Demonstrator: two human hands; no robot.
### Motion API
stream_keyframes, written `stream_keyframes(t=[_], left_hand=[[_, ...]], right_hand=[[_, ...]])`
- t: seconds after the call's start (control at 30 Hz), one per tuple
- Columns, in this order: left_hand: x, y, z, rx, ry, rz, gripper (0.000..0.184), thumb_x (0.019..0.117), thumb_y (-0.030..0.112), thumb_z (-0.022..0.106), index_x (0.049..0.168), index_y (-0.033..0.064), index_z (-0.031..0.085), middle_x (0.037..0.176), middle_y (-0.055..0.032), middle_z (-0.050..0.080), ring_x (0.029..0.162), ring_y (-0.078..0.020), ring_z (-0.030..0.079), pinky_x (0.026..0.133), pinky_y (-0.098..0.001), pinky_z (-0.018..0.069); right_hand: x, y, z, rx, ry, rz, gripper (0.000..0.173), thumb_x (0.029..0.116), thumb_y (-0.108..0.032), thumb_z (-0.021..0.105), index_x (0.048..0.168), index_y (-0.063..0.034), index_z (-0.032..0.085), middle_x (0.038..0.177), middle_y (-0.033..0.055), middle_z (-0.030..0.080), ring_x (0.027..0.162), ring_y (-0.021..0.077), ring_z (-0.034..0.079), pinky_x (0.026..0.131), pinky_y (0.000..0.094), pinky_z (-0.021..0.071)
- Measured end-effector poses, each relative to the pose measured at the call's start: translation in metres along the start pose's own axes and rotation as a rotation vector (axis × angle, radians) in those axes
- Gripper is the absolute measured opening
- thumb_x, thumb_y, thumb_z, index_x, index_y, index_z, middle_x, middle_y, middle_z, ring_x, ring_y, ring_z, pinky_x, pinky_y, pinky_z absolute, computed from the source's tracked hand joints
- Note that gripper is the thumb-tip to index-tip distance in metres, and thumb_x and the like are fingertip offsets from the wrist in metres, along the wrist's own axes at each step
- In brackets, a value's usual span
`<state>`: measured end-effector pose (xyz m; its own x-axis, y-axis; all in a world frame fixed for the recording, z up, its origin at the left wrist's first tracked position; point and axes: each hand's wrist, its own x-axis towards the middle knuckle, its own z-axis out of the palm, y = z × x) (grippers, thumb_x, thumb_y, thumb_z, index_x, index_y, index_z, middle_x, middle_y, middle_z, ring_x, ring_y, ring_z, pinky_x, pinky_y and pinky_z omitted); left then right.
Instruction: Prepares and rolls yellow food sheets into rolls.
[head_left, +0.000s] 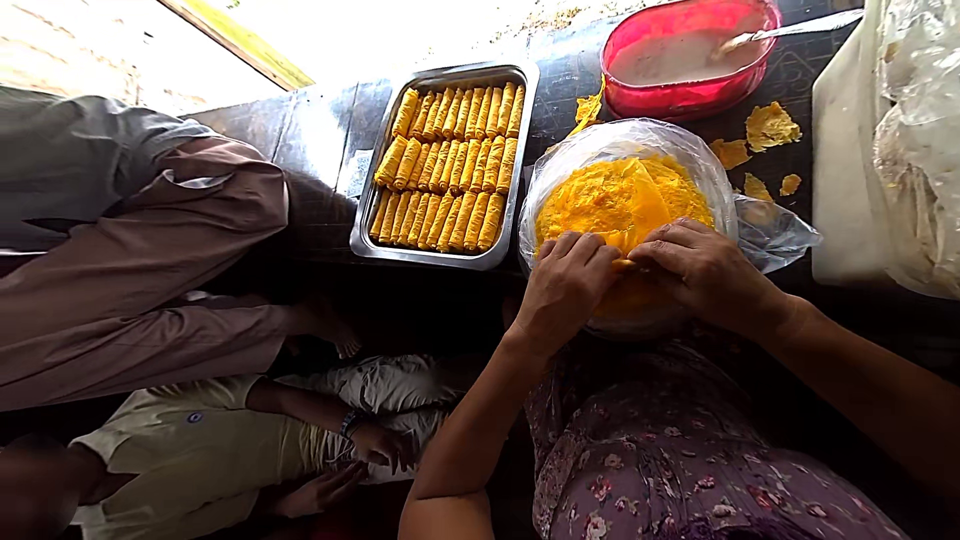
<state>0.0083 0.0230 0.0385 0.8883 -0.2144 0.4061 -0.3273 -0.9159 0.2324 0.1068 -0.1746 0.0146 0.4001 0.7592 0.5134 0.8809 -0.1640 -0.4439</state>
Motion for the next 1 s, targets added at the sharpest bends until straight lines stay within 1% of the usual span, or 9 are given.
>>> stream_keyframes(t=[0.1, 0.2, 0.33, 0.47, 0.57, 0.73, 0.8, 0.9, 1.0], left_hand=[[-0.022, -0.013, -0.007, 0.077, 0.089, 0.014, 0.022, 0.0971, 0.023, 0.068, 0.111, 0.0073, 0.074, 0.108, -0.0124, 0.071, 0.106, -0.0288, 0.067, 0.09, -0.0427, 0.0517], [-0.043, -0.022, -0.007, 0.145, 0.171, 0.002, 0.018, 0.0974, 0.018, 0.066, 0.108, 0.0078, 0.076, 0.101, -0.013, 0.071, 0.097, -0.0283, 0.067, 0.082, -0.0393, 0.0535], [-0.052, -0.02, 0.0, 0.199, 0.251, -0.042, 0.016, 0.0972, 0.015, 0.065, 0.101, 0.0088, 0.078, 0.087, -0.0108, 0.069, 0.083, -0.0254, 0.066, 0.073, -0.0357, 0.052], [-0.047, -0.012, 0.003, 0.131, 0.319, -0.089, 0.015, 0.0953, 0.011, 0.065, 0.099, 0.0057, 0.079, 0.071, -0.0084, 0.064, 0.068, -0.0221, 0.061, 0.064, -0.0318, 0.0494], [-0.038, 0.0, 0.001, 0.058, 0.337, -0.104, 0.014, 0.0949, 0.005, 0.066, 0.102, 0.0036, 0.078, 0.088, -0.012, 0.073, 0.084, -0.022, 0.069, 0.08, -0.0292, 0.0562], [-0.019, 0.019, 0.008, -0.021, 0.324, -0.062, 0.016, 0.0937, 0.001, 0.065, 0.104, 0.0012, 0.076, 0.108, -0.02, 0.073, 0.109, -0.0307, 0.07, 0.097, -0.0347, 0.0553], [-0.013, 0.024, 0.014, -0.06, 0.309, -0.019, 0.015, 0.0929, -0.001, 0.065, 0.104, 0.0017, 0.076, 0.113, -0.0201, 0.07, 0.117, -0.0322, 0.066, 0.103, -0.0363, 0.0526], [-0.008, 0.029, 0.021, -0.109, 0.26, 0.034, 0.017, 0.0928, -0.003, 0.064, 0.105, 0.001, 0.074, 0.119, -0.0221, 0.068, 0.123, -0.0336, 0.063, 0.106, -0.0373, 0.0512], [-0.006, 0.031, 0.025, -0.138, 0.183, 0.049, 0.02, 0.0937, -0.005, 0.061, 0.108, 0.0006, 0.074, 0.123, -0.0225, 0.068, 0.124, -0.0342, 0.064, 0.105, -0.0382, 0.052]], right_hand=[[-0.002, 0.004, -0.005, 0.017, -0.051, -0.043, 0.031, 0.0987, -0.028, 0.06, 0.115, -0.0064, 0.075, 0.103, 0.0104, 0.071, 0.099, 0.0267, 0.066, 0.089, 0.0377, 0.0526], [-0.002, 0.003, -0.009, 0.003, -0.113, -0.077, 0.038, 0.0999, -0.037, 0.057, 0.125, -0.0137, 0.074, 0.102, 0.0115, 0.068, 0.099, 0.0286, 0.064, 0.086, 0.0401, 0.0518], [0.0, -0.001, -0.008, -0.07, -0.155, -0.089, 0.039, 0.1015, -0.04, 0.052, 0.128, -0.0209, 0.073, 0.099, 0.0127, 0.065, 0.095, 0.0313, 0.062, 0.08, 0.0427, 0.0505], [0.004, -0.006, -0.003, -0.146, -0.187, -0.084, 0.041, 0.1033, -0.044, 0.048, 0.123, -0.0197, 0.075, 0.095, 0.014, 0.063, 0.092, 0.0336, 0.061, 0.079, 0.0448, 0.0493], [0.007, -0.007, -0.001, -0.17, -0.183, -0.059, 0.05, 0.1017, -0.05, 0.048, 0.122, -0.0112, 0.073, 0.094, 0.0147, 0.065, 0.091, 0.0355, 0.062, 0.077, 0.0462, 0.0506], [0.011, -0.01, 0.002, -0.169, -0.129, 0.004, 0.063, 0.0979, -0.055, 0.052, 0.119, 0.0019, 0.071, 0.097, 0.0181, 0.069, 0.092, 0.0377, 0.066, 0.077, 0.0486, 0.0516], [0.01, -0.014, -0.003, -0.133, -0.102, 0.043, 0.059, 0.0959, -0.051, 0.057, 0.116, 0.0027, 0.069, 0.096, 0.0177, 0.07, 0.092, 0.037, 0.067, 0.079, 0.0494, 0.053], [-0.001, -0.013, -0.011, -0.036, -0.015, 0.093, 0.046, 0.098, -0.044, 0.058, 0.109, 0.0001, 0.063, 0.095, 0.0137, 0.068, 0.091, 0.0297, 0.067, 0.081, 0.043, 0.0532], [-0.013, -0.01, -0.017, 0.026, 0.066, 0.081, 0.028, 0.0958, -0.023, 0.059, 0.109, 0.0012, 0.059, 0.106, 0.0188, 0.069, 0.104, 0.0287, 0.069, 0.089, 0.0378, 0.0559]])
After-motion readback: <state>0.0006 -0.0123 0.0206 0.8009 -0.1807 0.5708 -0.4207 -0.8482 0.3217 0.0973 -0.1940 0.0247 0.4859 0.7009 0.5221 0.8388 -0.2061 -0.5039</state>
